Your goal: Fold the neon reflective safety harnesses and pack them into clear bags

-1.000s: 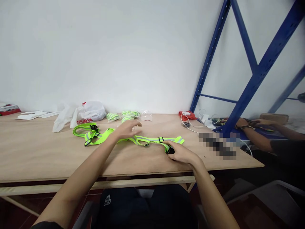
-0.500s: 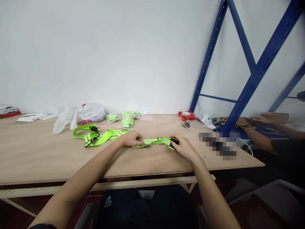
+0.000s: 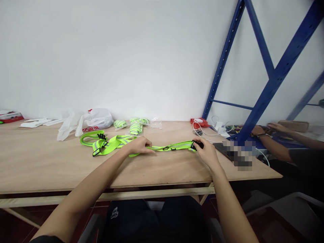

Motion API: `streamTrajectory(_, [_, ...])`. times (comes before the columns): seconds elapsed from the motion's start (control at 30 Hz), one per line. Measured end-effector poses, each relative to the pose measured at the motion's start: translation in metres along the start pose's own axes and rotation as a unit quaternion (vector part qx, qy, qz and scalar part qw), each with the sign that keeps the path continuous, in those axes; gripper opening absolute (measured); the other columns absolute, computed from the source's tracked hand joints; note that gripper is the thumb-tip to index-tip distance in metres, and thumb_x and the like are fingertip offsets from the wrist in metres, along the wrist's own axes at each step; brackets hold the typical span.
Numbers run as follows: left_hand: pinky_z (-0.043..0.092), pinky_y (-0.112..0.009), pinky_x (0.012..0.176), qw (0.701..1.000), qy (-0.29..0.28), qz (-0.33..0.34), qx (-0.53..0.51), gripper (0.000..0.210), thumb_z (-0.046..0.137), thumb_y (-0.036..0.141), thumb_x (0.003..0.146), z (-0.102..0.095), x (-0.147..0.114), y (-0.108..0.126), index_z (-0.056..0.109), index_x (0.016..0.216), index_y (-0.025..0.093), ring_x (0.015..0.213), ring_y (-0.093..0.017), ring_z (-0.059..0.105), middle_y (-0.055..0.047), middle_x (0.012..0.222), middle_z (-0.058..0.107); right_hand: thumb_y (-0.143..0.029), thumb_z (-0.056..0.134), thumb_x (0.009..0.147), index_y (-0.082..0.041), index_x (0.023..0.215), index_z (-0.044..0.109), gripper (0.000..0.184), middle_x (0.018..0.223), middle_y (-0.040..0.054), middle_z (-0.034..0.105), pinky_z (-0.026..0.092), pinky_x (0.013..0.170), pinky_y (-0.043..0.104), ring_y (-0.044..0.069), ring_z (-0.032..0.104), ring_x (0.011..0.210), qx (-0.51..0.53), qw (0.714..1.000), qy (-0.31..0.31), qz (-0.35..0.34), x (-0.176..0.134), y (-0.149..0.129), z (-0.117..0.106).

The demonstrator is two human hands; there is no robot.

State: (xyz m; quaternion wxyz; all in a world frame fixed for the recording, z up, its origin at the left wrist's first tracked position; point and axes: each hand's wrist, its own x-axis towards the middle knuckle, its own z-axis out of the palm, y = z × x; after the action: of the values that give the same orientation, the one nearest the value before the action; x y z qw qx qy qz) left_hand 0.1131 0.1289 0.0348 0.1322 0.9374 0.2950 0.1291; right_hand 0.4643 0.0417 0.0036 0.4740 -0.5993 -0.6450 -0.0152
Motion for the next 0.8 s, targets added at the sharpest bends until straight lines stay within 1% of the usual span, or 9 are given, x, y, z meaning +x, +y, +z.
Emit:
streamTrajectory(0.1, [0.022,-0.028,0.053,0.997,-0.003,-0.008,0.081,0.036,0.063,0.049,0.083,-0.010,-0.002,-0.003,0.058,0.065,0.018,0.052,-0.013,0.040,0.003,0.055,0.047,-0.034,0.051,0.085,-0.024,0.100,0.066,0.023,0.106,0.0077,0.072,0.048,0.091,0.041,0.027,0.066,0.101,-0.037,0.999,0.039,0.002,0.000,0.004,-0.009])
streamTrajectory(0.17, [0.024,-0.028,0.054,0.993,-0.001,-0.018,0.118,0.030,0.062,0.044,0.084,-0.020,-0.005,-0.006,0.060,0.067,0.019,0.053,-0.014,0.042,0.001,0.056,0.051,-0.033,0.050,0.086,-0.024,0.102,0.066,0.025,0.110,0.0085,0.072,0.048,0.089,0.041,0.028,0.065,0.102,-0.071,0.995,0.062,0.020,0.000,0.006,-0.016])
streamTrajectory(0.27, [0.027,-0.028,0.056,0.987,0.039,-0.032,0.156,0.026,0.057,0.042,0.088,-0.032,-0.010,-0.010,0.065,0.077,0.020,0.058,-0.017,0.049,-0.002,0.063,0.061,-0.031,0.050,0.086,-0.024,0.104,0.065,0.025,0.110,0.0086,0.071,0.047,0.082,0.039,0.029,0.064,0.101,-0.129,0.986,0.081,0.061,-0.002,0.007,-0.026])
streamTrajectory(0.33, [0.029,-0.028,0.058,0.980,0.089,-0.050,0.169,0.028,0.051,0.041,0.092,-0.036,-0.012,-0.012,0.068,0.084,0.020,0.063,-0.019,0.054,-0.005,0.071,0.066,-0.031,0.050,0.086,-0.024,0.101,0.064,0.021,0.108,0.0079,0.071,0.045,0.076,0.036,0.028,0.064,0.099,-0.162,0.981,0.072,0.081,-0.003,0.007,-0.029])
streamTrajectory(0.43, [0.034,-0.028,0.062,0.968,0.169,-0.081,0.169,0.029,0.048,0.038,0.094,-0.038,-0.013,-0.010,0.070,0.097,0.020,0.072,-0.021,0.060,-0.007,0.083,0.072,-0.028,0.051,0.085,-0.024,0.096,0.063,0.016,0.105,0.0069,0.071,0.040,0.066,0.032,0.027,0.064,0.094,-0.206,0.974,0.029,0.089,-0.004,0.005,-0.031])
streamTrajectory(0.5, [0.036,-0.028,0.063,0.962,0.194,-0.087,0.168,0.029,0.049,0.037,0.093,-0.037,-0.012,-0.004,0.070,0.104,0.021,0.074,-0.022,0.062,-0.006,0.085,0.073,-0.026,0.052,0.084,-0.024,0.093,0.062,0.013,0.101,0.0067,0.071,0.035,0.061,0.031,0.026,0.063,0.089,-0.240,0.966,-0.011,0.092,-0.004,0.002,-0.033])
streamTrajectory(0.57, [0.036,-0.028,0.062,0.963,0.180,-0.081,0.182,0.030,0.050,0.040,0.093,-0.035,-0.014,0.006,0.072,0.102,0.022,0.070,-0.021,0.062,-0.006,0.079,0.072,-0.023,0.052,0.082,-0.024,0.089,0.061,0.011,0.095,0.0064,0.071,0.032,0.058,0.030,0.025,0.063,0.084,-0.272,0.955,-0.056,0.101,-0.004,0.000,-0.038])
streamTrajectory(0.67, [0.035,-0.029,0.061,0.965,0.121,-0.074,0.219,0.031,0.052,0.043,0.094,-0.026,-0.027,0.028,0.074,0.096,0.022,0.065,-0.022,0.061,-0.007,0.070,0.070,-0.019,0.053,0.078,-0.024,0.083,0.060,0.010,0.089,0.0061,0.070,0.029,0.055,0.029,0.023,0.062,0.078,-0.306,0.938,-0.110,0.121,-0.004,-0.004,-0.047])
streamTrajectory(0.8, [0.038,-0.031,0.063,0.967,0.077,-0.067,0.233,0.027,0.051,0.036,0.095,-0.005,-0.067,0.054,0.073,0.088,0.023,0.069,-0.023,0.063,-0.008,0.076,0.071,-0.012,0.054,0.070,-0.024,0.080,0.059,0.016,0.090,0.0063,0.070,0.031,0.054,0.029,0.024,0.063,0.079,-0.322,0.923,-0.154,0.144,-0.005,-0.008,-0.053])
